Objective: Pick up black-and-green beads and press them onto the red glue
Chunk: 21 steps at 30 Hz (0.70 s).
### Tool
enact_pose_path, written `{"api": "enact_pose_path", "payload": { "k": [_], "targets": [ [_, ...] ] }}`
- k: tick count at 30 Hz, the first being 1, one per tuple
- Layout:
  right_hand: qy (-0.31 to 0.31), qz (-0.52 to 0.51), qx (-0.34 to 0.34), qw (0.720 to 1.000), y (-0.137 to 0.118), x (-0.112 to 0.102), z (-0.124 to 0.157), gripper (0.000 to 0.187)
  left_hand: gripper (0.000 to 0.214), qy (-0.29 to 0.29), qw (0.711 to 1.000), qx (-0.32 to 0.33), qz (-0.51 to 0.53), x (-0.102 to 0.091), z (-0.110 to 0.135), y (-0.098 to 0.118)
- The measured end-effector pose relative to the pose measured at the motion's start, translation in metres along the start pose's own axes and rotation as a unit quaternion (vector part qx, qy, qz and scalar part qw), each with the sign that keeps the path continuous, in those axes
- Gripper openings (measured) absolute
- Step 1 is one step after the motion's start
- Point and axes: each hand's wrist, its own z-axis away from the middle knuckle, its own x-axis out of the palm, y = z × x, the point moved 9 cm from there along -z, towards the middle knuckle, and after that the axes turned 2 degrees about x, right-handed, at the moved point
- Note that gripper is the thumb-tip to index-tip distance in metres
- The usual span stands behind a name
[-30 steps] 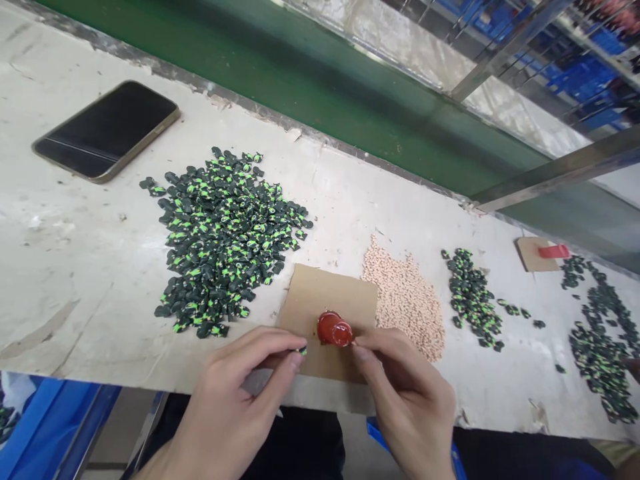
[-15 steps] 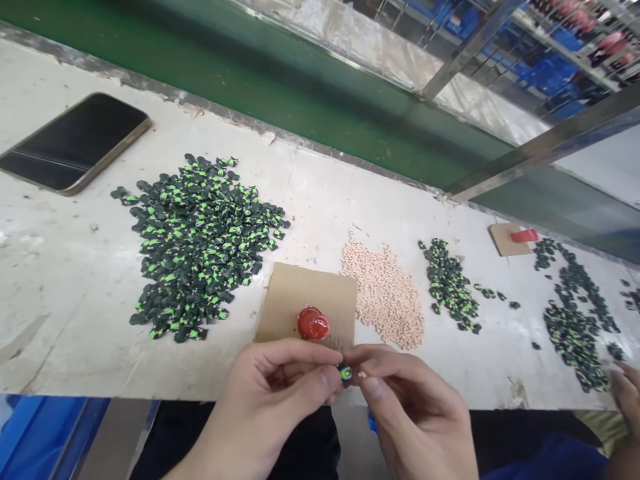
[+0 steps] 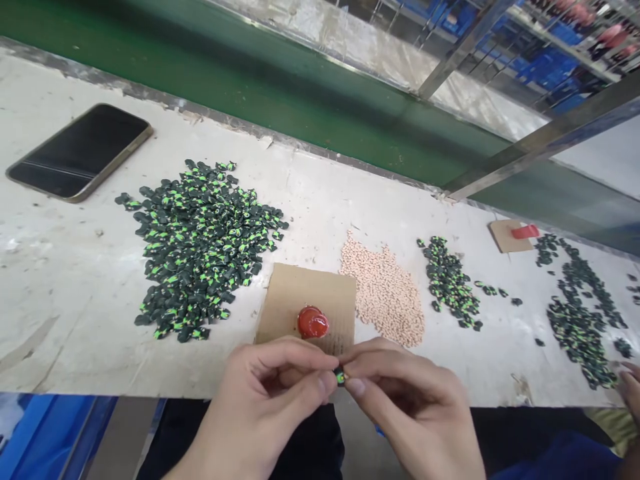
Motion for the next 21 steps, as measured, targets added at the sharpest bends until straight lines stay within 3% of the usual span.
{"api": "enact_pose_path", "payload": {
  "k": [5, 11, 15, 18, 21],
  "targets": [
    [-0.033, -0.033, 0.011, 0.999, -0.006, 0.005, -0.010, 0.026, 0.006, 0.041, 0.999, -0.002, 0.016, -0.001, 0.005, 0.007],
    [0.053, -0.067, -0.041, 0.995, -0.008, 0.004, 0.000, 0.043, 0.025, 0.096, 0.992, -0.032, 0.077, -0.003, 0.011, 0.003],
    [0.081, -0.033, -0.090, 0.992, -0.014, 0.002, 0.006, 0.044, 0.024, 0.098, 0.991, -0.014, 0.089, -0.001, 0.011, 0.006],
    [0.073, -0.023, -0.092, 0.993, -0.015, 0.003, 0.005, 0.042, 0.017, 0.085, 0.993, 0.018, 0.075, 0.001, 0.009, 0.009],
    [0.099, -0.088, -0.057, 0.990, -0.006, 0.003, 0.009, 0.036, 0.019, 0.079, 0.985, 0.151, -0.018, -0.003, 0.012, 0.028]
  ]
}}
